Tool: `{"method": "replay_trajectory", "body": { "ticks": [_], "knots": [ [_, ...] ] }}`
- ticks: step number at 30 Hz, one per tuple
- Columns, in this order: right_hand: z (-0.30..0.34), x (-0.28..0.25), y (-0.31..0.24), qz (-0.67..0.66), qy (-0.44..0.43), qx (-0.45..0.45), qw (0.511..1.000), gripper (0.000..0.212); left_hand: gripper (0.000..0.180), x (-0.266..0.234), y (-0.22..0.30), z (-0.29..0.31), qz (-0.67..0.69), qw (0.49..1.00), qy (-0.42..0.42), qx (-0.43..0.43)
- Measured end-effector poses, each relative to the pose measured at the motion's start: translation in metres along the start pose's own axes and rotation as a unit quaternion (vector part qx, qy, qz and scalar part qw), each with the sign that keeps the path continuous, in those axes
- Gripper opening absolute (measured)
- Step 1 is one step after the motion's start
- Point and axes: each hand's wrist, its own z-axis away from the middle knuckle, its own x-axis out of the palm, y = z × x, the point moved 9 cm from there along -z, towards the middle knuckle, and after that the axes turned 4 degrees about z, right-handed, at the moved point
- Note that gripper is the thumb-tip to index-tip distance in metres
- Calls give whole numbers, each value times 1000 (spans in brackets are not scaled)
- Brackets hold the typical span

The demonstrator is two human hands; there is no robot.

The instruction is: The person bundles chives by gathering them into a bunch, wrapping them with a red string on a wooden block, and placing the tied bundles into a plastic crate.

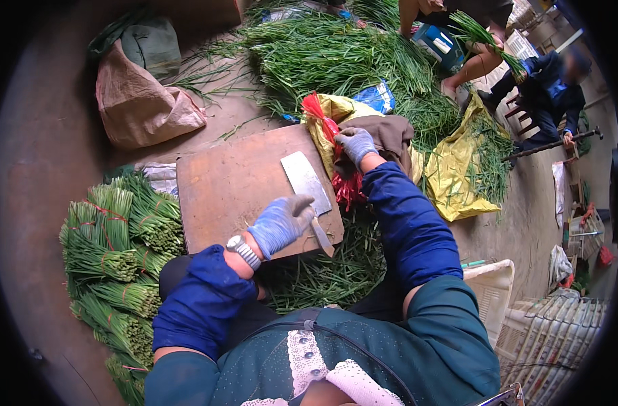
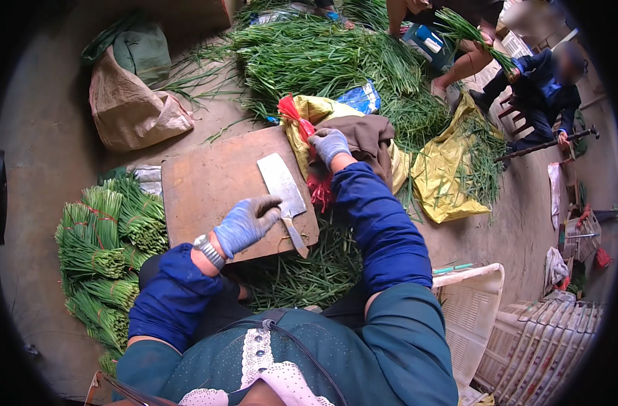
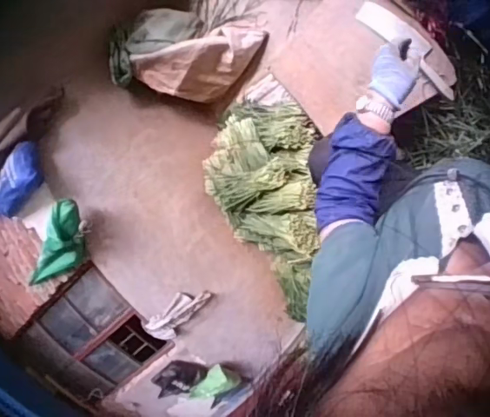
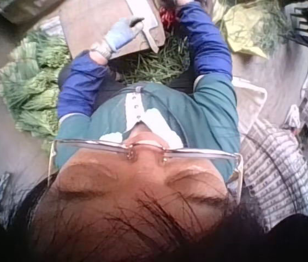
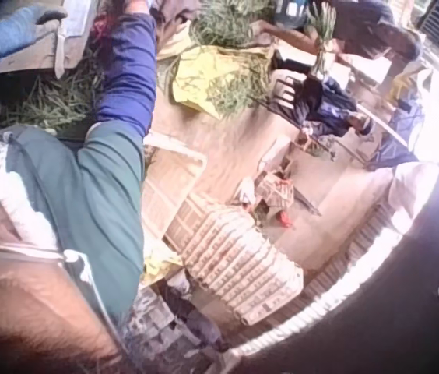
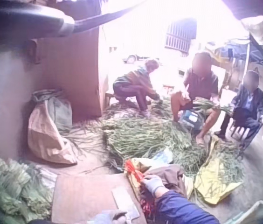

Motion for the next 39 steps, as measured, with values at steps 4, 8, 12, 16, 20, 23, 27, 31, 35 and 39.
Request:
{"method": "replay_trajectory", "body": {
  "ticks": [4, 8, 12, 16, 20, 23, 27, 31, 35, 39],
  "knots": [
    [5, -9, 16, -147, -92, 62, 983, 19, 43, -21, -25, -60, -12, 999, 49, -4],
    [32, -17, -1, -239, -152, 118, 952, 18, 68, -44, -60, -141, 13, 988, 156, -11],
    [42, -28, -1, -219, -147, 74, 962, 20, 92, -37, -24, -185, 162, 964, 172, -122],
    [50, -53, -34, 84, -121, -68, 987, 19, 36, -39, -28, -241, 163, 961, 218, -55],
    [64, -54, -20, -61, -308, 45, 948, 18, 32, -35, -25, -241, 179, 949, 203, -163],
    [77, -49, 10, 47, -417, 45, 907, 18, 32, -45, -23, -237, 216, 932, 238, -166],
    [113, -56, -15, -73, -482, 37, 872, 18, 39, -52, -53, -242, 317, 913, 220, -131],
    [110, -96, -43, -326, -400, 31, 856, 19, 52, -62, -38, -208, 174, 930, 321, -38],
    [133, -121, -62, -317, -393, -26, 863, 21, 25, -40, -11, -153, 295, 912, 272, 82],
    [167, -136, -97, -227, -293, -50, 927, 19, 21, -30, -18, -88, 326, 904, 269, 67]
  ]
}}
